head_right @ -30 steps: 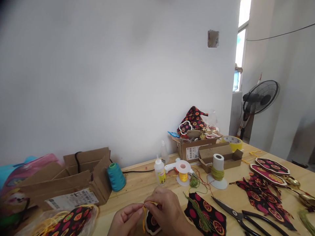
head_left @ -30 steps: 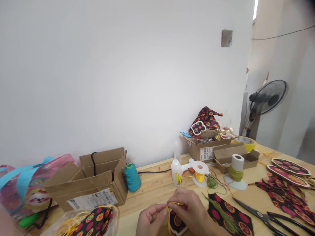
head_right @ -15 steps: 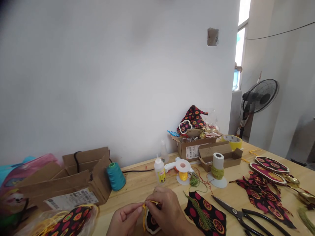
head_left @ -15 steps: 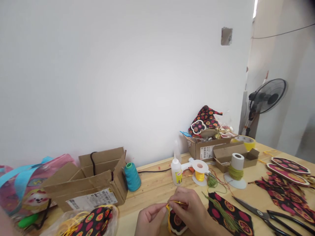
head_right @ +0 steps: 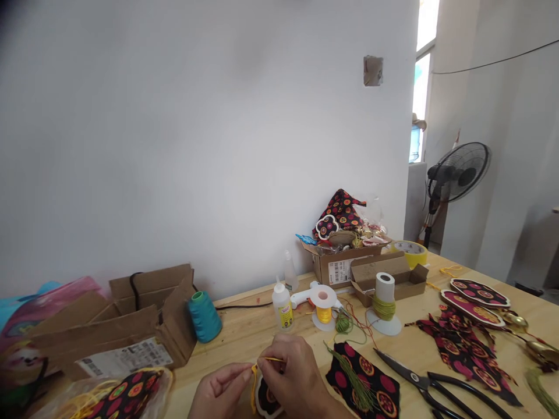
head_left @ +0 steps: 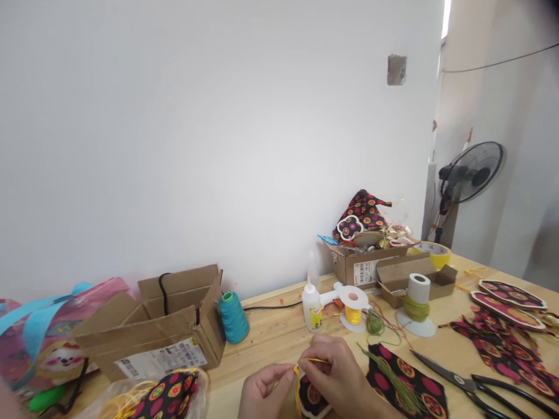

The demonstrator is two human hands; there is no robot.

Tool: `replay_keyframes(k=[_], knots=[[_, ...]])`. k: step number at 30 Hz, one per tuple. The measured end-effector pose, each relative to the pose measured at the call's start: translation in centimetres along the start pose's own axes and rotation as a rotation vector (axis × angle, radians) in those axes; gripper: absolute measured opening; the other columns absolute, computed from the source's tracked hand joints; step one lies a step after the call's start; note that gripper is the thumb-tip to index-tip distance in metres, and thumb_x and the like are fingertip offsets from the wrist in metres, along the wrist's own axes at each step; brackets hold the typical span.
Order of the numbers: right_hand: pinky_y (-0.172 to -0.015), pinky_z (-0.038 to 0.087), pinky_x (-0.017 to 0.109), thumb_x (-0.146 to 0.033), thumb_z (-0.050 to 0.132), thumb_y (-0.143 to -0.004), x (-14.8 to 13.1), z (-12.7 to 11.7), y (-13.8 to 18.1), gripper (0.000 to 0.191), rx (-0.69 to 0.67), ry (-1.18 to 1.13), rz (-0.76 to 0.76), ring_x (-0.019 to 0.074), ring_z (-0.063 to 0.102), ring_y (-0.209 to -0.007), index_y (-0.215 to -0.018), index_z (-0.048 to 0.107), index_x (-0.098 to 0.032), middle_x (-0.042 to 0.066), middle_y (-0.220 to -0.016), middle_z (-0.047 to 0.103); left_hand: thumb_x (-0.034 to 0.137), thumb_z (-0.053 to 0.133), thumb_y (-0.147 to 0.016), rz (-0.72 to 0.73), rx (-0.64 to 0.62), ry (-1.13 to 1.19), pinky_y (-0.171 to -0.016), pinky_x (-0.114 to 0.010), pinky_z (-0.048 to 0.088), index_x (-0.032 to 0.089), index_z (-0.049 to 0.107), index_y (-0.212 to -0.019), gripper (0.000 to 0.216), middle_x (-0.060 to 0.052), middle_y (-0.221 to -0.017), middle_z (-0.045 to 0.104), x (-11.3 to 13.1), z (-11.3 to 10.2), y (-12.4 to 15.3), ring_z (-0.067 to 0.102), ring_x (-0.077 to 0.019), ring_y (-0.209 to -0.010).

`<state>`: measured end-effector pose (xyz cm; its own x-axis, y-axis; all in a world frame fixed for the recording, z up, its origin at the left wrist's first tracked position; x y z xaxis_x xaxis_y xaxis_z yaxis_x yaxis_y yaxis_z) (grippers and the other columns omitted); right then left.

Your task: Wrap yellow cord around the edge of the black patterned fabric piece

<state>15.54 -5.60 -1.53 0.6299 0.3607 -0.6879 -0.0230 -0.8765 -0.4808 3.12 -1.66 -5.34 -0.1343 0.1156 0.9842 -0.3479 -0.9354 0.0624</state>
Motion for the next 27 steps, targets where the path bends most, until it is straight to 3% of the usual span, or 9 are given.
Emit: replay_keyframes(k=[7, 27], knots=[[-0.048, 0.029, 0.018, -0.016, 0.048, -0.074, 0.0, 0.0, 0.0, 0.020, -0.017, -0.018, -0.007, 0.0086, 0.044, -0.051, -0.060, 0.063, -0.017, -0.003, -0.052, 0.046, 0.030, 0.073, -0.047, -0.040, 0.005, 0.089, -0.054, -0.024, 0.046, 0.013, 0.067, -0.066, 0.026, -0.006, -0.057, 0.071, -1.1, -0.5, -0.5, 0.061, -0.0165, -0.054], [-0.048, 0.030, 0.019, -0.017, 0.048, -0.074, 0.0, -0.2, 0.1, 0.020, 0.016, 0.036, -0.023, 0.0094, 0.045, -0.051, -0.058, 0.061, -0.017, -0.002, -0.053, 0.046, 0.030, 0.073, -0.045, -0.026, 0.010, 0.084, -0.047, -0.024, 0.043, 0.011, 0.065, -0.056, 0.023, -0.005, -0.047, 0.068, -1.3, -0.2, -0.5, 0.059, -0.0164, -0.045]])
Point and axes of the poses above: each hand's wrist, its own y-axis away from the middle knuckle, its own z-axis out of the palm, x = y × z, the point moved 5 cm from there along -y, towards the middle knuckle
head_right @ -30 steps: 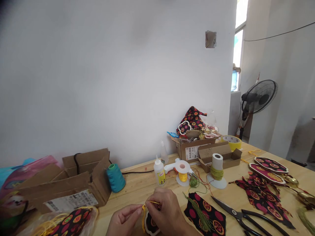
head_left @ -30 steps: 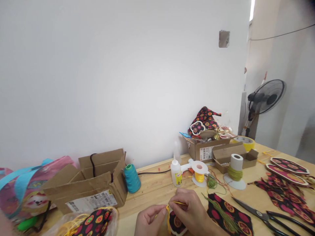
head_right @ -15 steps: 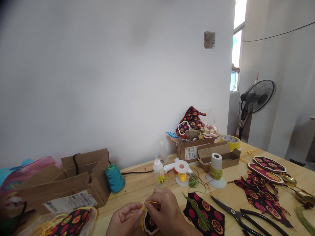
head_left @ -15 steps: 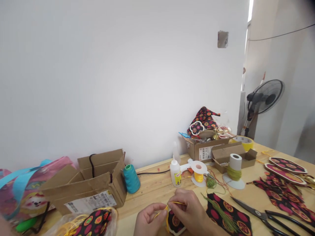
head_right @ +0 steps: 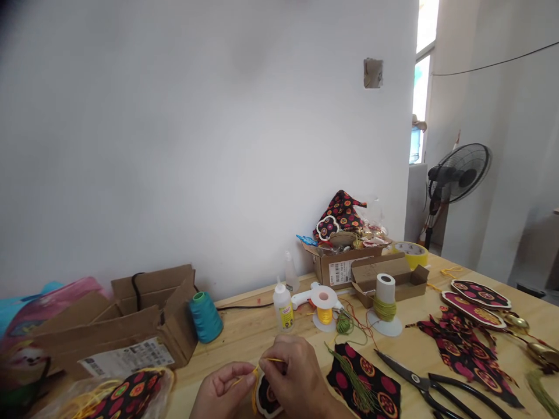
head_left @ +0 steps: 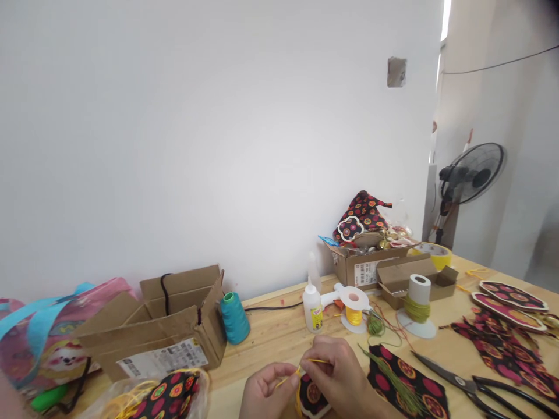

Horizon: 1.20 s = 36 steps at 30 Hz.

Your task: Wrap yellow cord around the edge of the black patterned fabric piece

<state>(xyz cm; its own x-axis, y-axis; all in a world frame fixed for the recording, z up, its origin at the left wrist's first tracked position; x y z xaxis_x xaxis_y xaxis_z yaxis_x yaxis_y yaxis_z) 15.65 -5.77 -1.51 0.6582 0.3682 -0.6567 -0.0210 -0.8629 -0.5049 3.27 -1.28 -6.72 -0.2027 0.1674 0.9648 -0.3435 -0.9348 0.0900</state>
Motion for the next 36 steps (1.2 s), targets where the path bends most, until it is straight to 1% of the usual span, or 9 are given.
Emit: replay_keyframes(k=[7, 11, 13, 19, 21, 25, 26, 30, 36], knots=[[-0.048, 0.030, 0.019, -0.019, 0.048, -0.075, -0.1, 0.0, 0.1, 0.020, -0.022, -0.009, -0.008, 0.0097, 0.046, -0.051, -0.061, 0.062, -0.017, -0.002, -0.053, 0.048, 0.028, 0.072, -0.049, -0.053, -0.028, 0.030, -0.056, -0.025, 0.044, 0.011, 0.066, -0.063, 0.023, -0.005, -0.052, 0.069, 0.4, 0.2, 0.4, 0.061, -0.0165, -0.053], [-0.049, 0.031, 0.019, -0.019, 0.047, -0.075, -0.4, 0.1, 0.1, 0.021, -0.055, -0.013, -0.048, 0.0098, 0.046, -0.052, -0.061, 0.063, -0.017, -0.001, -0.052, 0.049, 0.030, 0.071, -0.050, -0.035, -0.054, 0.017, -0.061, -0.029, 0.044, 0.011, 0.067, -0.062, 0.022, -0.006, -0.054, 0.069, 0.7, 0.5, 0.4, 0.061, -0.0194, -0.059], [-0.048, 0.031, 0.019, -0.018, 0.047, -0.075, -0.5, 0.2, 0.1, 0.021, -0.062, -0.023, -0.057, 0.0097, 0.046, -0.052, -0.061, 0.063, -0.017, -0.001, -0.052, 0.050, 0.031, 0.071, -0.049, -0.025, -0.047, -0.004, -0.060, -0.029, 0.044, 0.011, 0.068, -0.060, 0.024, -0.006, -0.053, 0.068, 0.7, 0.4, 0.3, 0.061, -0.0196, -0.058], [-0.047, 0.030, 0.019, -0.016, 0.048, -0.073, -0.2, -0.1, 0.0, 0.021, 0.014, -0.005, 0.006, 0.0094, 0.044, -0.050, -0.056, 0.060, -0.016, -0.002, -0.051, 0.046, 0.031, 0.073, -0.045, -0.015, 0.006, -0.032, -0.052, -0.025, 0.043, 0.012, 0.067, -0.054, 0.022, -0.004, -0.050, 0.067, 1.1, 0.7, 0.7, 0.058, -0.0156, -0.049], [-0.048, 0.031, 0.019, -0.017, 0.048, -0.073, -0.2, -0.1, 0.0, 0.020, 0.005, -0.015, -0.005, 0.0094, 0.045, -0.050, -0.057, 0.061, -0.016, -0.002, -0.052, 0.047, 0.031, 0.073, -0.043, -0.024, 0.039, 0.008, -0.050, -0.023, 0.042, 0.013, 0.066, -0.051, 0.021, -0.001, -0.042, 0.063, 1.3, 0.8, 1.0, 0.056, -0.0138, -0.045], [-0.048, 0.031, 0.019, -0.017, 0.048, -0.074, -0.4, -0.2, 0.0, 0.020, -0.010, -0.025, -0.028, 0.0096, 0.045, -0.051, -0.059, 0.061, -0.016, -0.002, -0.052, 0.048, 0.031, 0.075, -0.040, -0.034, 0.059, 0.070, -0.049, -0.022, 0.043, 0.014, 0.066, -0.050, 0.022, 0.007, -0.023, 0.043, 1.5, 1.1, 1.3, 0.055, -0.0141, -0.044], [-0.048, 0.031, 0.019, -0.017, 0.048, -0.074, -0.4, -0.3, 0.0, 0.020, -0.012, -0.024, -0.027, 0.0096, 0.045, -0.051, -0.059, 0.061, -0.016, -0.002, -0.052, 0.048, 0.031, 0.075, -0.040, -0.030, 0.051, 0.072, -0.049, -0.021, 0.042, 0.014, 0.066, -0.050, 0.022, 0.007, -0.024, 0.044, 1.5, 1.1, 1.3, 0.055, -0.0138, -0.044], [-0.047, 0.031, 0.019, -0.017, 0.048, -0.073, -0.6, -0.4, 0.0, 0.021, -0.014, -0.025, -0.017, 0.0096, 0.045, -0.050, -0.058, 0.062, -0.015, -0.002, -0.051, 0.048, 0.030, 0.074, -0.044, -0.038, -0.031, 0.041, -0.049, -0.021, 0.042, 0.012, 0.067, -0.055, 0.023, -0.001, -0.043, 0.063, 1.0, 0.7, 0.8, 0.057, -0.0130, -0.047], [-0.047, 0.031, 0.019, -0.017, 0.048, -0.074, -0.6, -0.3, -0.1, 0.021, -0.022, -0.033, -0.031, 0.0093, 0.045, -0.050, -0.059, 0.062, -0.016, -0.001, -0.052, 0.049, 0.032, 0.072, -0.048, 0.012, -0.045, -0.036, -0.058, -0.028, 0.044, 0.011, 0.068, -0.057, 0.023, -0.006, -0.052, 0.068, 0.7, 0.0, 0.2, 0.060, -0.0185, -0.056]])
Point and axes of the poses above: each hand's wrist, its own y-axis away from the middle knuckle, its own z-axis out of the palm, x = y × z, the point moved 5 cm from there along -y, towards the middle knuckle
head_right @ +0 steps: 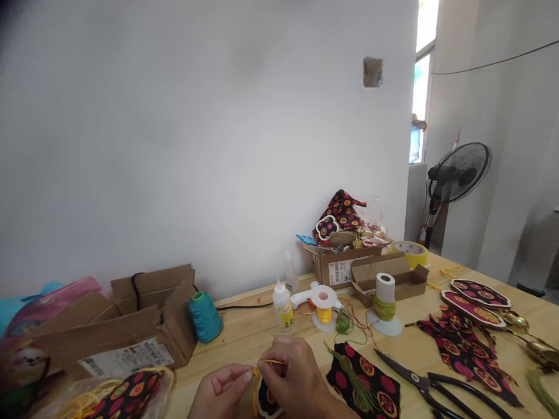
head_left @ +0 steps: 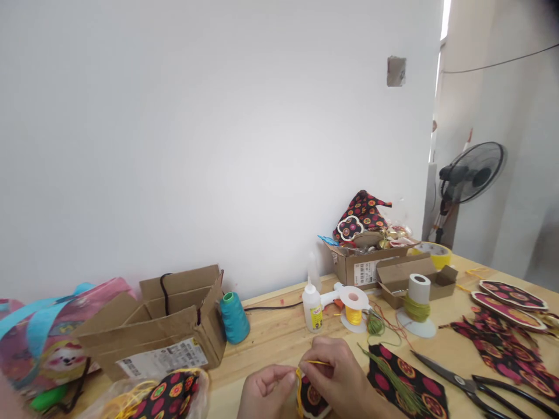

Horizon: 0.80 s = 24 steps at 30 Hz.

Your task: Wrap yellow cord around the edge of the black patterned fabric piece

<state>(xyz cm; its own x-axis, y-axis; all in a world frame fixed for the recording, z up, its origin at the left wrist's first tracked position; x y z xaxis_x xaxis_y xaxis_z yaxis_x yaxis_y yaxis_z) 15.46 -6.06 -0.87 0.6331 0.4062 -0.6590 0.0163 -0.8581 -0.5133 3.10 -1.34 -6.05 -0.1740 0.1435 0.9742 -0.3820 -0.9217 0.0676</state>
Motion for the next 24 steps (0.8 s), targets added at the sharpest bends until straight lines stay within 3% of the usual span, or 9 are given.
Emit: replay_keyframes(k=[9, 15, 24], knots=[[-0.048, 0.030, 0.019, -0.016, 0.048, -0.073, 0.43, 0.02, 0.06, 0.020, 0.052, 0.077, 0.021, 0.0094, 0.044, -0.050, -0.056, 0.059, -0.017, -0.002, -0.051, 0.046, 0.032, 0.071, -0.048, -0.011, 0.011, -0.012, -0.055, -0.028, 0.045, 0.011, 0.068, -0.056, 0.023, -0.005, -0.048, 0.066, 0.36, 0.45, 0.32, 0.060, -0.0186, -0.052], [-0.048, 0.030, 0.019, -0.018, 0.047, -0.074, 0.38, -0.02, 0.08, 0.020, 0.022, 0.026, 0.007, 0.0094, 0.045, -0.050, -0.059, 0.061, -0.016, -0.002, -0.052, 0.046, 0.030, 0.074, -0.044, -0.030, 0.041, 0.093, -0.052, -0.026, 0.045, 0.012, 0.067, -0.055, 0.023, -0.004, -0.045, 0.066, 0.18, 0.59, 0.32, 0.060, -0.0175, -0.048], [-0.046, 0.027, 0.019, -0.015, 0.047, -0.072, -0.08, 0.22, 0.15, 0.021, -0.004, 0.103, -0.025, 0.0086, 0.042, -0.048, -0.055, 0.059, -0.016, -0.003, -0.049, 0.044, 0.031, 0.072, -0.047, -0.030, -0.004, 0.031, -0.051, -0.027, 0.045, 0.012, 0.067, -0.056, 0.021, -0.006, -0.050, 0.068, -0.34, 0.31, 0.13, 0.060, -0.0178, -0.048]])
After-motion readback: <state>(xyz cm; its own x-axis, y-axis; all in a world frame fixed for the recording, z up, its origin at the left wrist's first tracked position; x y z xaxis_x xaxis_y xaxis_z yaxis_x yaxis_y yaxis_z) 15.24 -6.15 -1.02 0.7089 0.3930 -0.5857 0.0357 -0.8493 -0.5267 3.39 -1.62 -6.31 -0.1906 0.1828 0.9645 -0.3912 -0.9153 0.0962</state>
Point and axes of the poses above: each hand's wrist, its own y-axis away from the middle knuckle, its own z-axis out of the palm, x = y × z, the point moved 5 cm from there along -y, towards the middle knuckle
